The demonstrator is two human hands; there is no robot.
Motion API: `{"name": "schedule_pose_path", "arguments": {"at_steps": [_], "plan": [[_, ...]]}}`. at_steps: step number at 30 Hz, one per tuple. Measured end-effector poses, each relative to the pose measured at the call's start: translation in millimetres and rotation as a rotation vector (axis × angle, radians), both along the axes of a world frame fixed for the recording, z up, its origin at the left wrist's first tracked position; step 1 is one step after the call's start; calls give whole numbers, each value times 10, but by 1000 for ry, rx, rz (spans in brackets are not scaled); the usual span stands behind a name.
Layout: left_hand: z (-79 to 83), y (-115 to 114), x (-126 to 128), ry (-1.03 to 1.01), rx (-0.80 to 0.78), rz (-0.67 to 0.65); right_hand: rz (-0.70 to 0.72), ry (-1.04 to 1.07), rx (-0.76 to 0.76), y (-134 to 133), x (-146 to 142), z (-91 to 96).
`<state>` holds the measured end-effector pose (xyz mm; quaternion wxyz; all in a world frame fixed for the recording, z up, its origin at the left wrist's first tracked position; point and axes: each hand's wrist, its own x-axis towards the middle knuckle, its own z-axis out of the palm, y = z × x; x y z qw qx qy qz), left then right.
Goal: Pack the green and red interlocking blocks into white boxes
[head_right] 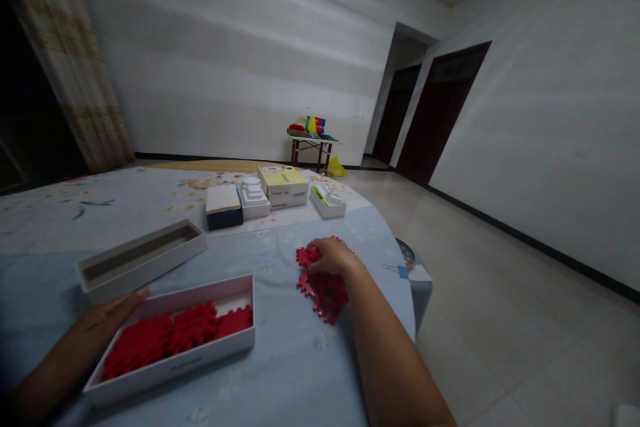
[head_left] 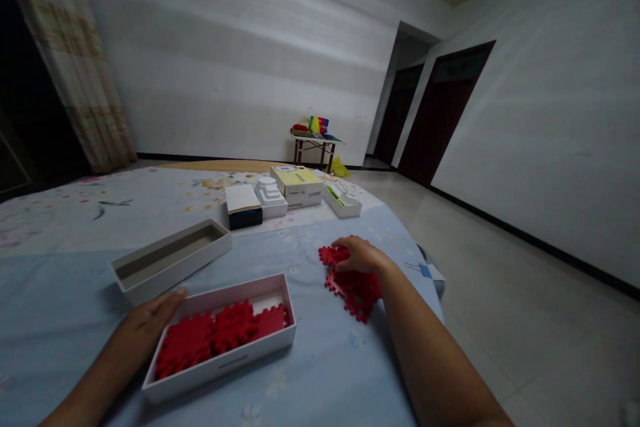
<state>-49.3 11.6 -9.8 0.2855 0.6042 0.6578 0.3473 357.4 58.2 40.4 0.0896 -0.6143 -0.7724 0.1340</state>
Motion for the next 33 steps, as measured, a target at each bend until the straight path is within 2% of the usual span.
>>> {"name": "schedule_pose_path", "arguments": {"at_steps": [4,9,14,17,21,23,26,29,33], "plan": [[9,-3,11,-27,12,-7,-14,25,141,99,-14,-6],[15,-9,18,-51,32,-3,106,-45,37,270,-82,-146],[4,-8,4,-36,31,9,82,-55,-6,327,-133,-223],[17,-16,19,-52,50,16,25,-21,22,291,-136,-179],[69,-52,55,-44,45,-5,0,88,74,150,-114,28],[90,-69,65,-31,31,-2,57,111,58,44,-100,151],[86,-66,53,-24,26,-3,187,30,-38,-111,-97,258],[59,-42,27,-18,41,19,302,-105,-118,-214,-126,244],[62,-44,36,-13,34,-1,417,-195,-124,-265,-179,159]]}}
